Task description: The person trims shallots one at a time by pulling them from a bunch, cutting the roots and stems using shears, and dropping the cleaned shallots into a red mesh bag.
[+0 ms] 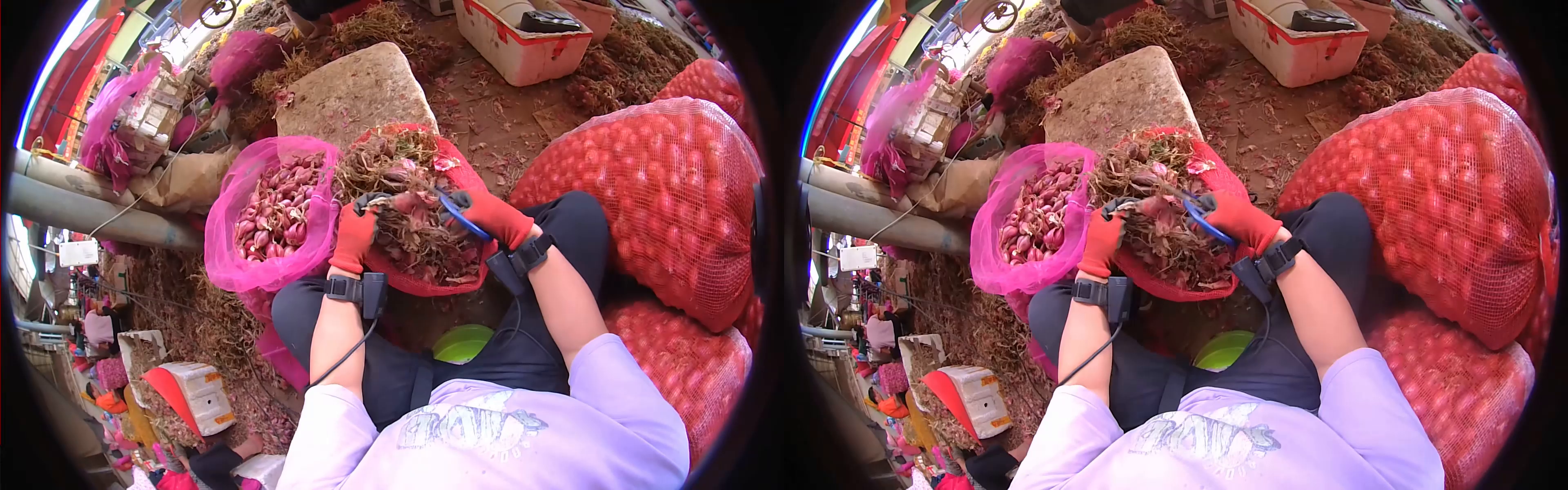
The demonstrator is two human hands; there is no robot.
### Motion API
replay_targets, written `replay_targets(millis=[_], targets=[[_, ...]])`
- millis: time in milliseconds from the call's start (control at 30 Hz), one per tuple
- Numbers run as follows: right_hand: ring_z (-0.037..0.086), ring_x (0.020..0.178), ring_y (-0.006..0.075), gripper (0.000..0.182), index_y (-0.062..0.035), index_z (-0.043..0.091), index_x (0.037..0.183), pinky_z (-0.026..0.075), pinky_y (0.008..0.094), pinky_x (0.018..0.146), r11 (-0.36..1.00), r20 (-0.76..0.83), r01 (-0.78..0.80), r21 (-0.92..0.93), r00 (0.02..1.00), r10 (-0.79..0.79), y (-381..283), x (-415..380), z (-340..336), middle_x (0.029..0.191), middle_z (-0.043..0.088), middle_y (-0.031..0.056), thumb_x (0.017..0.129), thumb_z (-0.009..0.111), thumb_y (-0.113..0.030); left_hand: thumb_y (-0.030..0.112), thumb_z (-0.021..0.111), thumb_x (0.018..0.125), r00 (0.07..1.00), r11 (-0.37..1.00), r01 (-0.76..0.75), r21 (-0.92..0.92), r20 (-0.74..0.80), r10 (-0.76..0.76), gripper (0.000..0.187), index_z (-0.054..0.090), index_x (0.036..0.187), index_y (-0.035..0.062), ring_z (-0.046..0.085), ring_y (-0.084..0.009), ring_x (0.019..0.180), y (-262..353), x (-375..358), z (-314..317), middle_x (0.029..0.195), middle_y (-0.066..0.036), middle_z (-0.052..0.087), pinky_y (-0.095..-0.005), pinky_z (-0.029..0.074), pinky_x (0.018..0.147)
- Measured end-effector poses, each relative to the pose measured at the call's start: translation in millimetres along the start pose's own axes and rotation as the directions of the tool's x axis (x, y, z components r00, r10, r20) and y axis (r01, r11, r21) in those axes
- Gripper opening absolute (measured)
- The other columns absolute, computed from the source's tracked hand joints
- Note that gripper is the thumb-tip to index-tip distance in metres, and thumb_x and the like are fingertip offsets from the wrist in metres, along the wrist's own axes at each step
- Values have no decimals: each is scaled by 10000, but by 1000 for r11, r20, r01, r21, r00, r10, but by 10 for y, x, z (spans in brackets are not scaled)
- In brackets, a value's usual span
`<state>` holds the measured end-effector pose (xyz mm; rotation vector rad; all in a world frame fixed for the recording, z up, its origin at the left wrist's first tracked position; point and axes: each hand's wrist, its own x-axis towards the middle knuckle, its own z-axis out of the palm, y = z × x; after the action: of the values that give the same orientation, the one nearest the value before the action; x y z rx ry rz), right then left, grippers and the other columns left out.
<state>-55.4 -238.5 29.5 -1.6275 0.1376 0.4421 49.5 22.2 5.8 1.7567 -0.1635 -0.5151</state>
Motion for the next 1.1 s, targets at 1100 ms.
replay_targets(millis=[1100], targets=[[566,727,59,361,-22,569,1074,458,229,611,871,-7,135,472,989,-149,-73,-154,483,840,624,3,805,738,-192,117,564,932,961,184,277,-943,270,-61,146,575,1047,27,554,-124,837,221,-972,747,868,-19,566,-245,503,825]])
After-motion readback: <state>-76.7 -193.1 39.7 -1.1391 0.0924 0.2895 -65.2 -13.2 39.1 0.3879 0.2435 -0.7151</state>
